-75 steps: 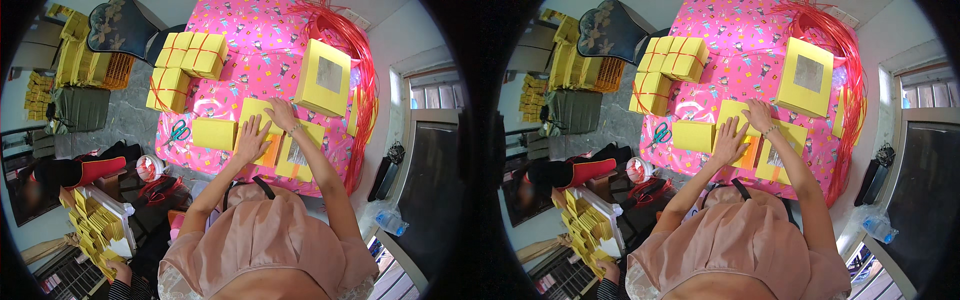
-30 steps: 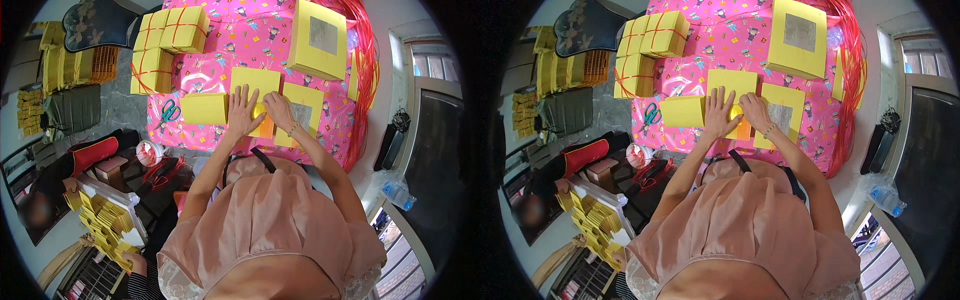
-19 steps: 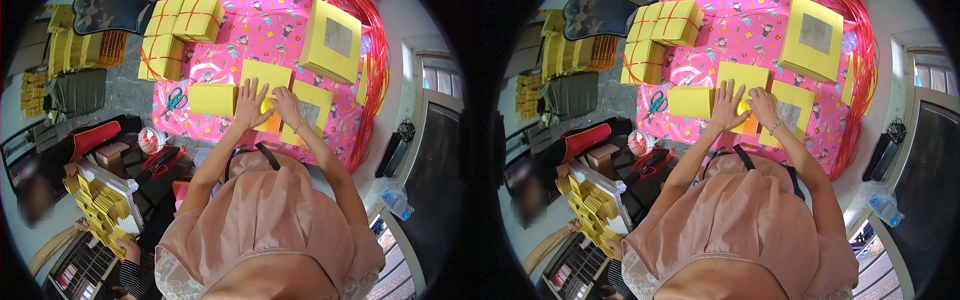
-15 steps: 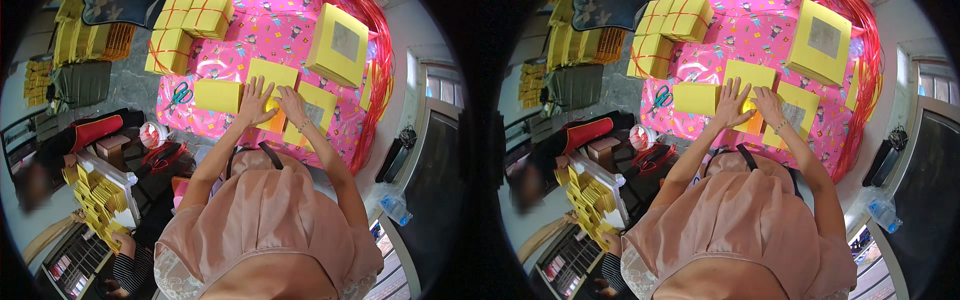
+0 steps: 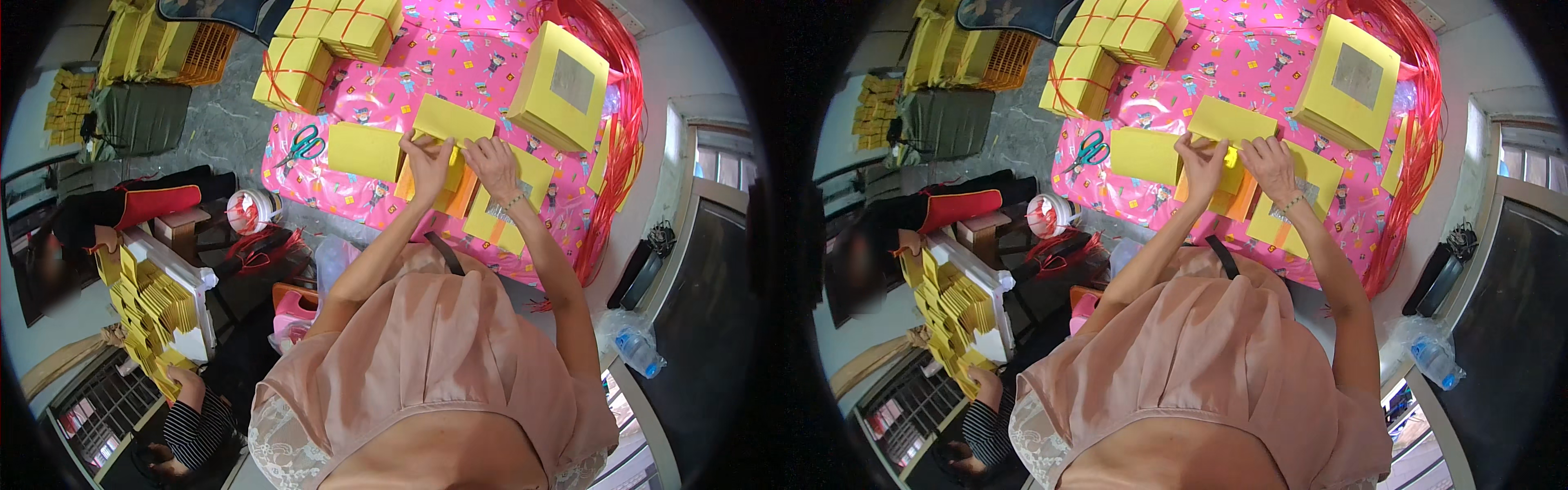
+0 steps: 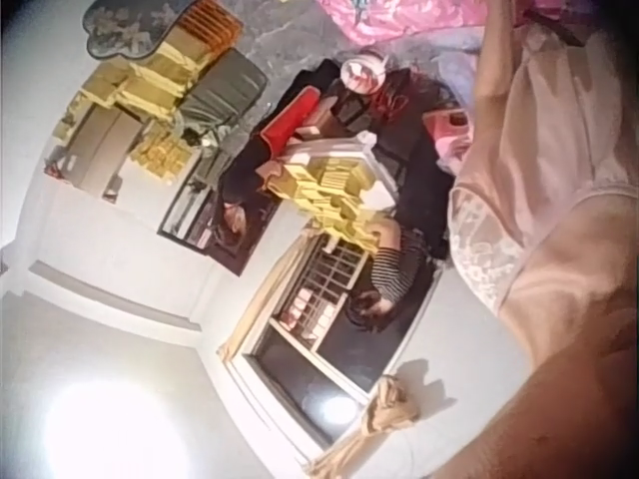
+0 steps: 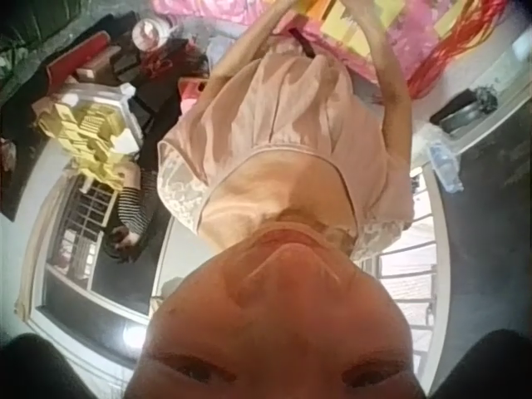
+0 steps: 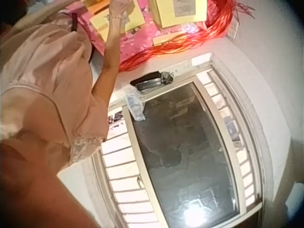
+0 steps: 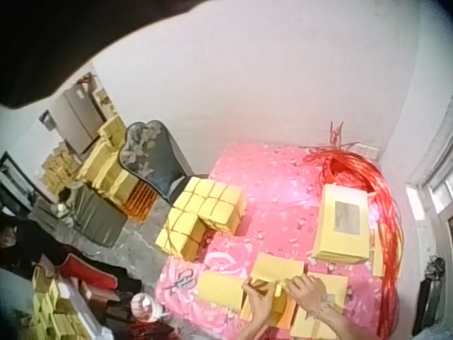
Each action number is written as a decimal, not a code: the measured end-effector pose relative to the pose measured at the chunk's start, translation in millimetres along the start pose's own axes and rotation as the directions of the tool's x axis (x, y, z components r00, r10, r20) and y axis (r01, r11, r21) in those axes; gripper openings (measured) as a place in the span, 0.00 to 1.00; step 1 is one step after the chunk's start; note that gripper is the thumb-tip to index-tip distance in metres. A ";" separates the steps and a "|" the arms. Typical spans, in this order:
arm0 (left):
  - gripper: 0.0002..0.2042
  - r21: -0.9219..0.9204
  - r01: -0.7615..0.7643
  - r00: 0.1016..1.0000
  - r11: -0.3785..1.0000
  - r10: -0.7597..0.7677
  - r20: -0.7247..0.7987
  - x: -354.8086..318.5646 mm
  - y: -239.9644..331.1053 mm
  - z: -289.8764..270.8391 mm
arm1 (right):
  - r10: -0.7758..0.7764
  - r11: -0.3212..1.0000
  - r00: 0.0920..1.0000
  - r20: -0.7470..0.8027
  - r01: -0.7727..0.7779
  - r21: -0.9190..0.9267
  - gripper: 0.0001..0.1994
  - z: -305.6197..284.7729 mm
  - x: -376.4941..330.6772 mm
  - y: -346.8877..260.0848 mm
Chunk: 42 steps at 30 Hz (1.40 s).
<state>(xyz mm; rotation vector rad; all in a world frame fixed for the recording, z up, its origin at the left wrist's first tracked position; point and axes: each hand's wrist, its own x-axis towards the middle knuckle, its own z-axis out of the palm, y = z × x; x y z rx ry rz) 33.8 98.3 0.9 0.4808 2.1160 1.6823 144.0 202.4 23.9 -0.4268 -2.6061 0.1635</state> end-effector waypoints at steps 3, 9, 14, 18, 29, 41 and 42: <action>0.26 -0.354 0.217 0.976 0.910 -0.200 0.085 8.5 -3.0 5.7 | -0.032 0.999 0.999 0.025 0.031 0.007 0.11 -4.2 2.4 -9.0; 0.25 -0.453 0.195 0.979 0.870 -0.201 0.034 14.8 -7.1 -42.1 | 0.102 0.980 0.994 0.047 -0.109 0.168 0.16 -17.1 -7.2 -31.5; 0.25 -0.520 0.177 0.971 0.835 -0.236 -0.048 18.0 -41.0 -122.3 | 0.175 0.958 0.975 0.140 -0.201 0.205 0.15 -8.0 -38.8 -36.0; 0.27 -0.470 0.261 0.944 0.843 -0.326 -0.060 18.8 -81.0 -157.3 | 0.138 0.955 0.970 0.202 -0.184 0.232 0.13 -4.5 -51.6 -43.0; 0.26 -0.280 0.141 0.951 0.950 -0.209 -0.228 24.0 -125.0 -143.9 | 0.145 0.945 0.957 0.253 -0.209 0.250 0.12 0.2 -62.2 -52.3; 0.27 -0.265 0.257 0.923 0.929 -0.318 -0.218 32.9 -124.1 -146.7 | 0.078 0.950 0.914 0.397 -0.188 0.248 0.22 -11.6 -73.7 -70.4; 0.27 -0.263 0.262 0.923 0.928 -0.321 -0.211 34.3 -123.7 -148.0 | 0.073 0.956 0.918 0.391 -0.177 0.236 0.23 -8.2 -75.1 -69.4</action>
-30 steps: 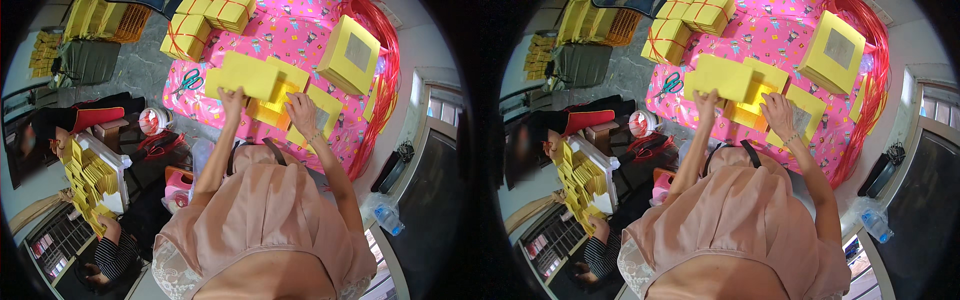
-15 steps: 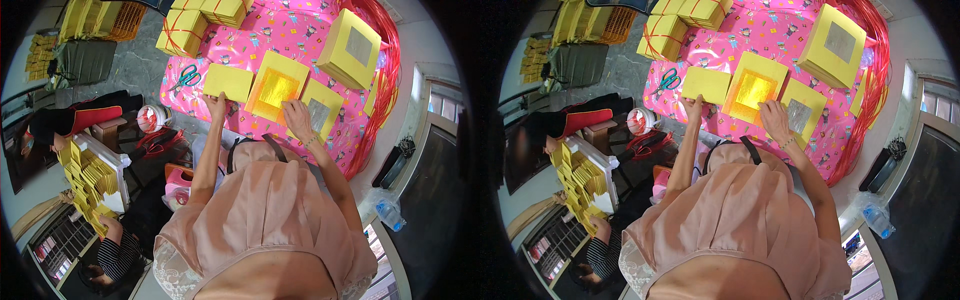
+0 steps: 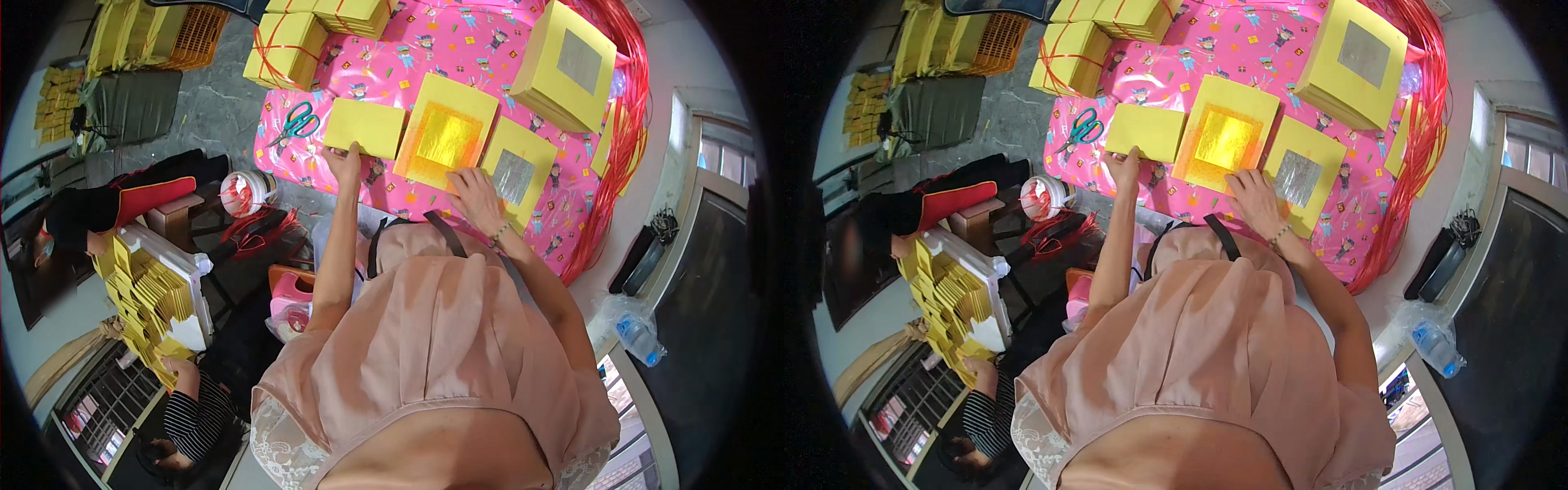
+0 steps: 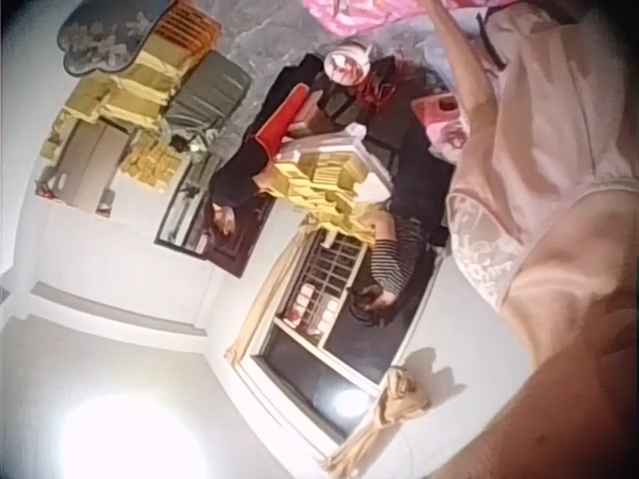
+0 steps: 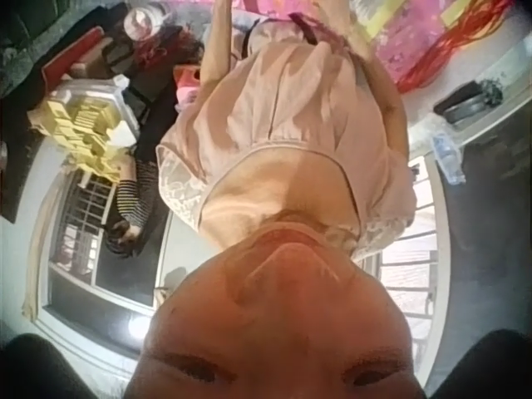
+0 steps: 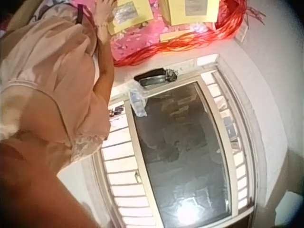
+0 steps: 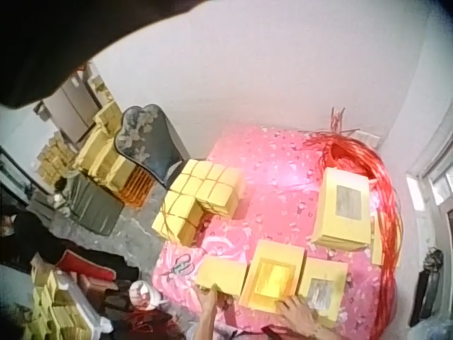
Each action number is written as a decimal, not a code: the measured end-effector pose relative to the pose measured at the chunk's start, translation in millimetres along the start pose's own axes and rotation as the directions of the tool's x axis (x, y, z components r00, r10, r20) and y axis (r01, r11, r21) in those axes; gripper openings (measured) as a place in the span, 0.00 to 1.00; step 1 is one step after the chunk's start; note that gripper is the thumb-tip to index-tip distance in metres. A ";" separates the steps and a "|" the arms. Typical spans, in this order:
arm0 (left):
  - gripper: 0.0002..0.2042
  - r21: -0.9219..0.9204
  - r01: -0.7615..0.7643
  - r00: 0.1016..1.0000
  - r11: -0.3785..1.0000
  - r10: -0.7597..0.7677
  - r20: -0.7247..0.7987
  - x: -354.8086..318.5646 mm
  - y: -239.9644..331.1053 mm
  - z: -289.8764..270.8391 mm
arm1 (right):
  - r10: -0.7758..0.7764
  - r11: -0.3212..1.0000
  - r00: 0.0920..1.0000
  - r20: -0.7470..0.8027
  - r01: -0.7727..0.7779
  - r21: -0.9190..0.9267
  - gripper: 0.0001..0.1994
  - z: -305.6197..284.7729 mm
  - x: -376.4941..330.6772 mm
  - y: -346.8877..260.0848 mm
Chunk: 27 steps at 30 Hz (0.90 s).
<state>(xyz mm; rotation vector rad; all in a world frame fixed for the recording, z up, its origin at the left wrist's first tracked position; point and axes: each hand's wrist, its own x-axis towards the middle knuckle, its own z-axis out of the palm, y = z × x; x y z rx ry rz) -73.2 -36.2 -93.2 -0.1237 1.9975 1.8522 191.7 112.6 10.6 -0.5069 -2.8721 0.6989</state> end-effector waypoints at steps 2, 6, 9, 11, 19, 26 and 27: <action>0.26 -0.002 0.034 0.999 0.999 -0.034 -0.003 1.1 1.9 -1.0 | 0.007 1.000 1.000 0.005 -0.007 -0.004 0.23 5.0 -2.5 2.8; 0.26 0.085 -0.017 0.999 0.996 0.021 -0.046 -1.6 3.6 3.1 | -0.020 1.000 0.999 -0.043 0.020 0.006 0.22 5.8 -4.7 3.6; 0.26 0.035 -0.048 0.995 0.998 0.051 -0.080 -6.7 4.1 9.4 | -0.013 0.997 0.998 -0.064 0.018 0.070 0.17 4.9 -8.6 8.2; 0.29 0.103 -0.088 0.992 0.991 0.096 -0.079 -11.2 3.5 8.9 | -0.002 0.993 0.994 -0.106 0.015 0.118 0.13 5.6 -10.0 9.6; 0.41 0.674 -0.373 0.810 0.638 0.578 -0.099 -20.6 5.1 -3.1 | 0.171 0.934 0.974 -0.146 -0.113 0.339 0.07 5.7 0.7 10.4; 0.17 0.424 -0.784 0.621 0.453 0.567 0.541 -70.3 75.9 25.4 | 0.234 0.866 0.972 0.012 -0.214 0.453 0.08 4.8 8.4 29.5; 0.18 0.316 -0.849 0.506 0.423 0.477 0.719 -77.2 87.3 31.3 | 0.233 0.856 0.972 0.032 -0.221 0.468 0.08 5.2 10.0 31.1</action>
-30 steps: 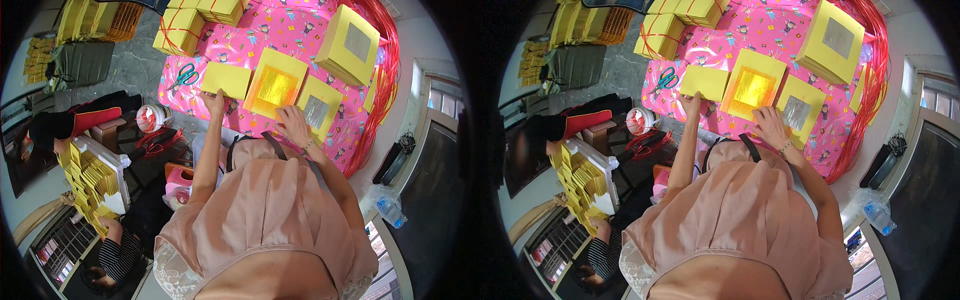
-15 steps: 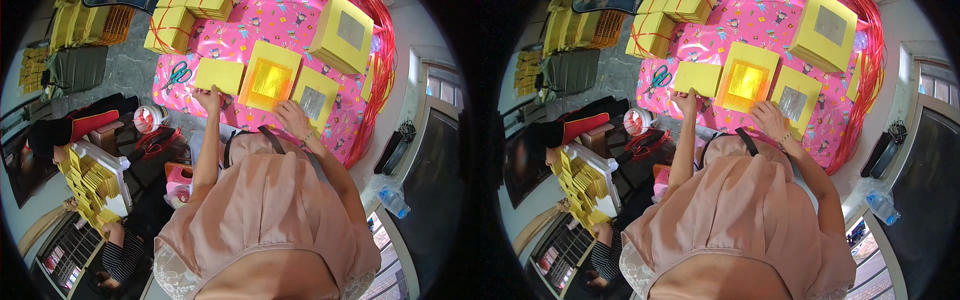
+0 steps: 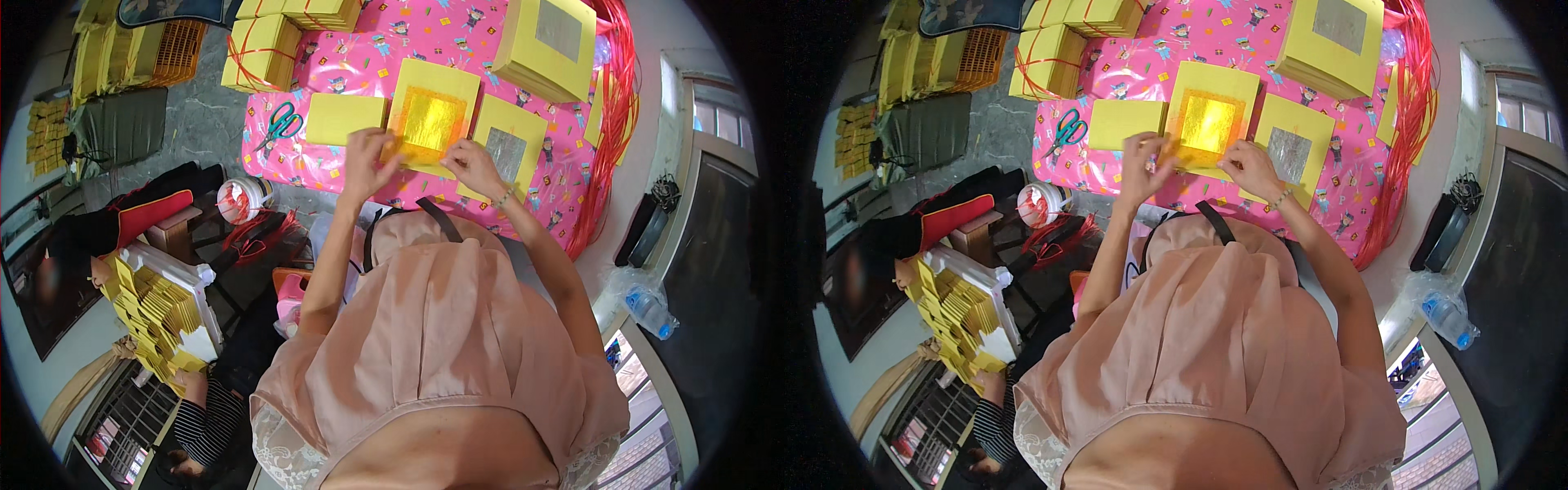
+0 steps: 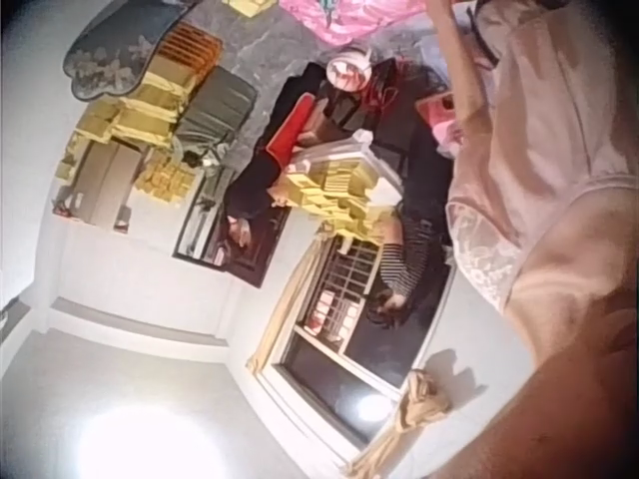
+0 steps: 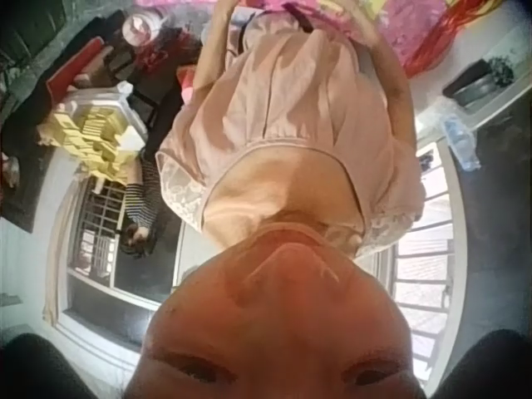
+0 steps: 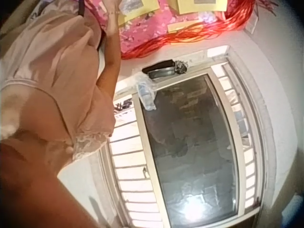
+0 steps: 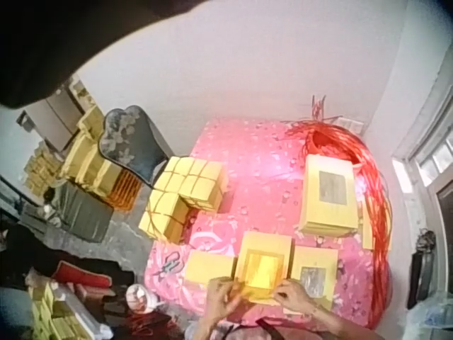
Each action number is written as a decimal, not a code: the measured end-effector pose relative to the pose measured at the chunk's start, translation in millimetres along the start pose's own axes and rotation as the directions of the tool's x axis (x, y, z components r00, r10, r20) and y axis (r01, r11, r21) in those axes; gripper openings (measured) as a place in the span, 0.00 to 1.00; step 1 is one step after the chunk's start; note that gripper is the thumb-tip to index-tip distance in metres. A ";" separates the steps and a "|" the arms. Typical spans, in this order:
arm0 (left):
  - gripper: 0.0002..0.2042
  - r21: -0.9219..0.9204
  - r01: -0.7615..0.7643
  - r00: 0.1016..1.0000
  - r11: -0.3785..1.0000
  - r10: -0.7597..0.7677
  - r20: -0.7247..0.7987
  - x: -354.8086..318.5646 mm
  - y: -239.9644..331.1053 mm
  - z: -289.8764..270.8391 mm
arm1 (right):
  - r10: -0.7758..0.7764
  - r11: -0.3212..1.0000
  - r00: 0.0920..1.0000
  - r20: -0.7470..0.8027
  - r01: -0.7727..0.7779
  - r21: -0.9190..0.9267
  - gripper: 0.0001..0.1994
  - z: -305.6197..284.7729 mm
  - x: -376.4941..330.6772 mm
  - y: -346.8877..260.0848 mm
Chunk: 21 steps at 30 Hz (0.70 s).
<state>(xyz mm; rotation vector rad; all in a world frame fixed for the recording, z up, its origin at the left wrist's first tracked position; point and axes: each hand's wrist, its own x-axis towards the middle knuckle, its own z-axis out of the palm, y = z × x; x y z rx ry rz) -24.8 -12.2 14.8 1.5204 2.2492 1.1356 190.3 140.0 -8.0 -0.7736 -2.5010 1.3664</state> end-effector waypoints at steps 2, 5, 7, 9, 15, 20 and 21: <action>0.19 -0.061 -0.118 0.972 0.991 0.128 0.195 3.7 10.7 4.6 | 0.032 0.999 0.999 0.034 -0.033 0.016 0.08 -1.2 2.6 5.4; 0.18 -0.048 -0.200 0.922 0.979 0.204 0.328 0.9 6.4 14.7 | 0.075 0.995 0.994 0.081 -0.079 0.052 0.09 -1.5 5.3 5.4; 0.16 0.003 -0.186 0.908 0.982 0.171 0.382 0.1 1.3 20.6 | 0.097 0.992 0.991 0.088 -0.104 0.073 0.09 -2.3 6.1 5.4; 0.16 -0.010 -0.169 0.910 0.986 0.160 0.382 -0.6 -0.9 22.3 | 0.116 0.988 0.987 0.108 -0.126 0.087 0.10 -2.5 6.6 6.3; 0.15 -0.024 -0.135 0.914 0.991 0.134 0.382 1.8 1.4 22.2 | 0.107 0.990 0.988 0.108 -0.115 0.079 0.11 -4.6 7.9 6.5; 0.17 -0.003 -0.131 0.920 0.991 0.123 0.372 2.6 1.7 23.6 | 0.101 0.991 0.990 0.100 -0.109 0.079 0.11 -2.8 10.1 10.4; 0.17 -0.011 -0.130 0.919 0.991 0.125 0.373 3.4 2.9 22.6 | 0.097 0.991 0.992 0.086 -0.104 0.088 0.12 -2.3 9.8 8.6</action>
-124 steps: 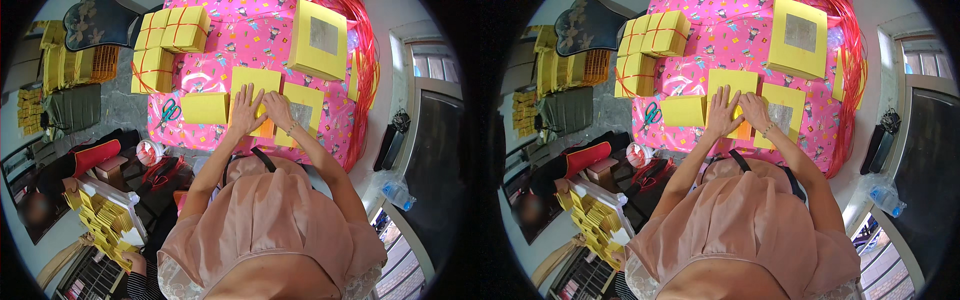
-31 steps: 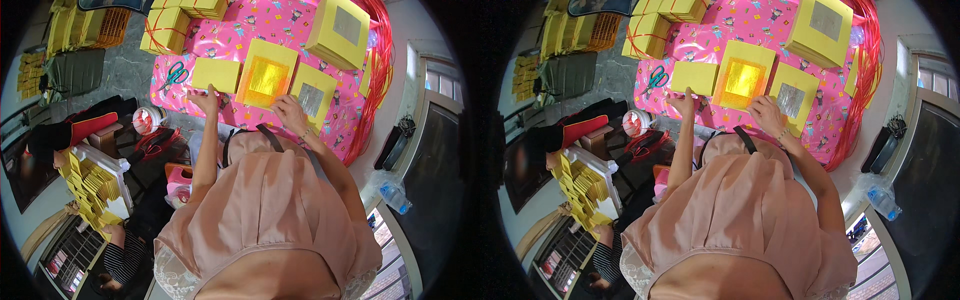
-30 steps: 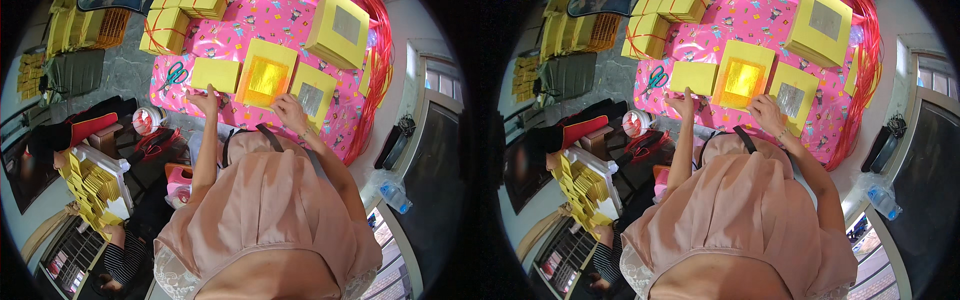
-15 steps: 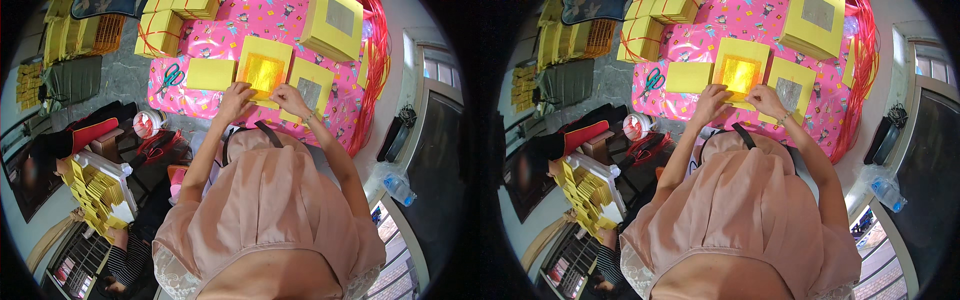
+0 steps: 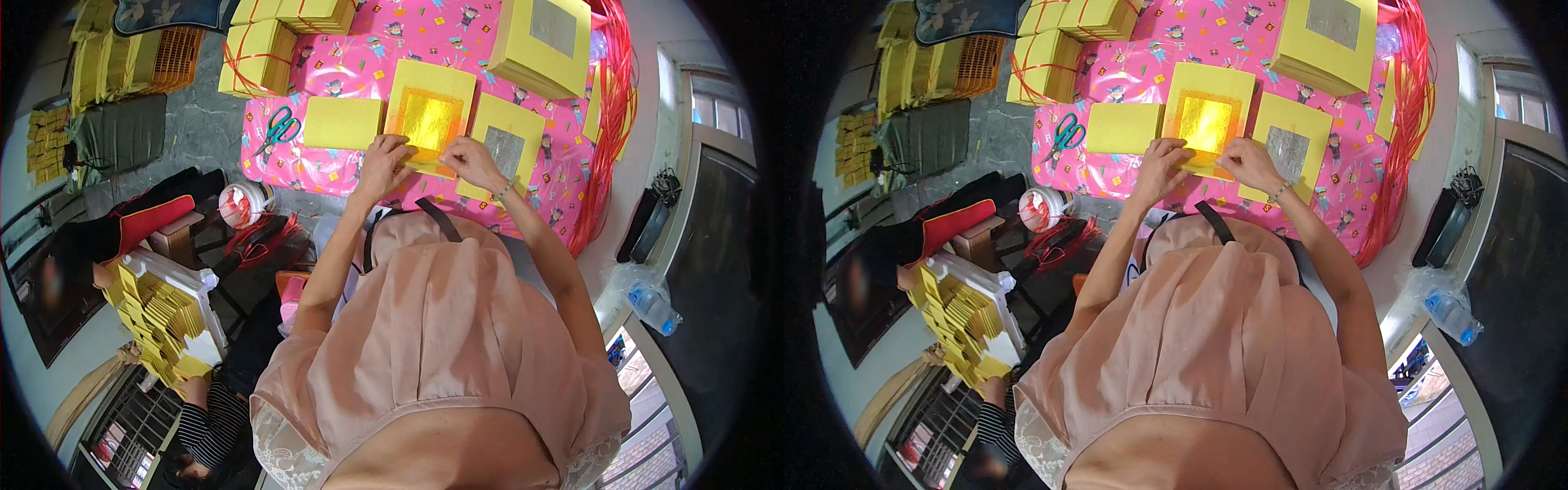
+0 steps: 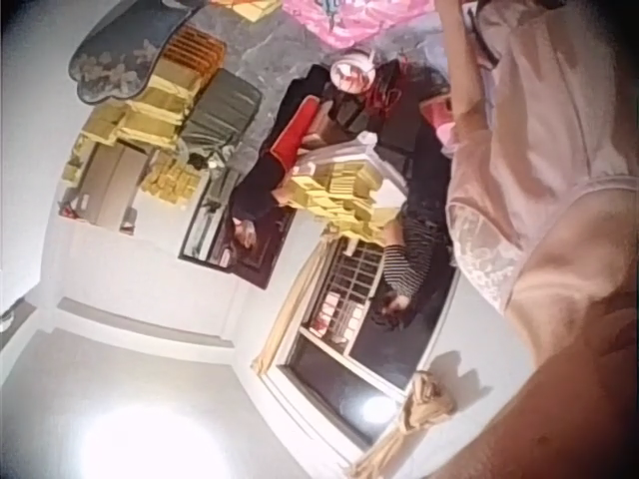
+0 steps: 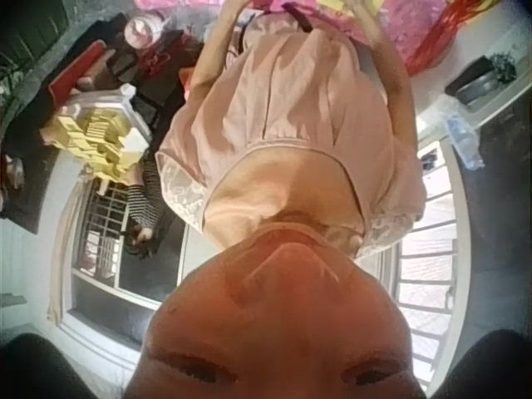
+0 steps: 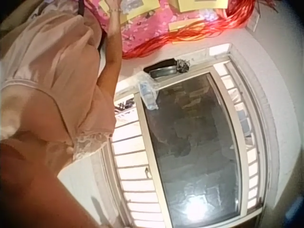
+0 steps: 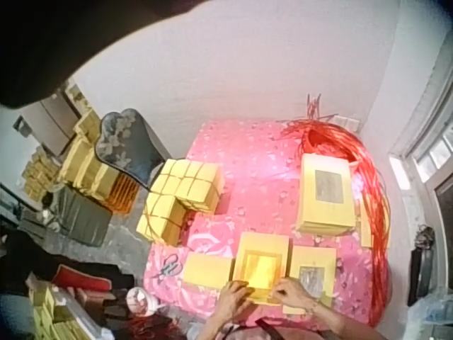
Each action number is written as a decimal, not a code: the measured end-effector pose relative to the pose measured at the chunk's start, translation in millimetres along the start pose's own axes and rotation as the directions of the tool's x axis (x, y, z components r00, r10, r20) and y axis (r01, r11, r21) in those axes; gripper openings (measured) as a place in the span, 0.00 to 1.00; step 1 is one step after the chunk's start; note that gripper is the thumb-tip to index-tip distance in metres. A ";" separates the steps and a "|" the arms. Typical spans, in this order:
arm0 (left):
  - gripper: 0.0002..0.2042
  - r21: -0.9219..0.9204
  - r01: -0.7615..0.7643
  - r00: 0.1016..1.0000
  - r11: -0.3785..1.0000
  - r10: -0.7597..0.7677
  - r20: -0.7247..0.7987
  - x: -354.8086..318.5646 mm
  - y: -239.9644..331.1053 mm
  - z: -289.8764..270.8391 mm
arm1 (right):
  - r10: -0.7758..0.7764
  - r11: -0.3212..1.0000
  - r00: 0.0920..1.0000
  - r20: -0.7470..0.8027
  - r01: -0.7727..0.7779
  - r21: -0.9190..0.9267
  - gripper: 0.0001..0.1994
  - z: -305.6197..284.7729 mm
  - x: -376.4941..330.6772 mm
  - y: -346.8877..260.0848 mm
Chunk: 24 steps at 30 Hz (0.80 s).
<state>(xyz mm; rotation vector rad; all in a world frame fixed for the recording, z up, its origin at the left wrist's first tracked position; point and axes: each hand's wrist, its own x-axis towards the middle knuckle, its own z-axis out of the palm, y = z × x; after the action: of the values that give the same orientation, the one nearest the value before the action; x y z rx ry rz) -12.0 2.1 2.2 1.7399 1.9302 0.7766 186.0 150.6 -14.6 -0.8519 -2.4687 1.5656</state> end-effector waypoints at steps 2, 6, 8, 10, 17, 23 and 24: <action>0.17 -0.005 -0.005 1.000 1.000 0.005 0.000 2.2 3.8 -2.6 | 0.020 1.000 1.000 0.005 -0.020 -0.012 0.12 -2.3 -1.3 -3.7; 0.15 0.036 -0.031 0.999 0.999 0.032 -0.025 4.4 4.5 -2.6 | 0.025 0.995 1.000 -0.007 -0.025 -0.101 0.13 -6.4 -4.2 -21.1; 0.15 0.052 -0.041 0.999 0.998 0.042 -0.026 5.9 4.1 -3.1 | -0.025 0.984 1.000 -0.018 0.022 -0.175 0.12 -4.6 -9.6 -22.0; 0.14 0.051 -0.048 0.999 0.998 0.048 0.005 7.6 6.9 -6.1 | -0.196 0.951 0.971 -0.139 0.153 -0.270 0.11 -3.3 -20.3 -35.2; 0.20 0.132 0.032 0.999 0.991 -0.037 0.037 30.0 10.6 -19.2 | -0.292 0.910 0.946 -0.140 0.229 -0.346 0.07 -18.0 -0.3 -33.8; 0.27 0.194 -0.057 0.959 0.979 0.107 -0.262 45.8 32.0 -20.7 | -0.174 0.944 0.928 -0.328 0.063 -0.323 0.07 -46.8 49.5 -33.8; 0.27 0.195 -0.056 0.958 0.979 0.108 -0.266 47.1 31.7 -15.9 | -0.179 0.943 0.928 -0.328 0.067 -0.325 0.07 -50.3 59.3 -30.5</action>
<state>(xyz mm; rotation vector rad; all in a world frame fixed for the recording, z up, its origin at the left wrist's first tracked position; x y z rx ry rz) -4.3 48.7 37.5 1.9189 2.1845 0.9376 142.3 211.2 22.7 -0.9019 -2.4686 0.8988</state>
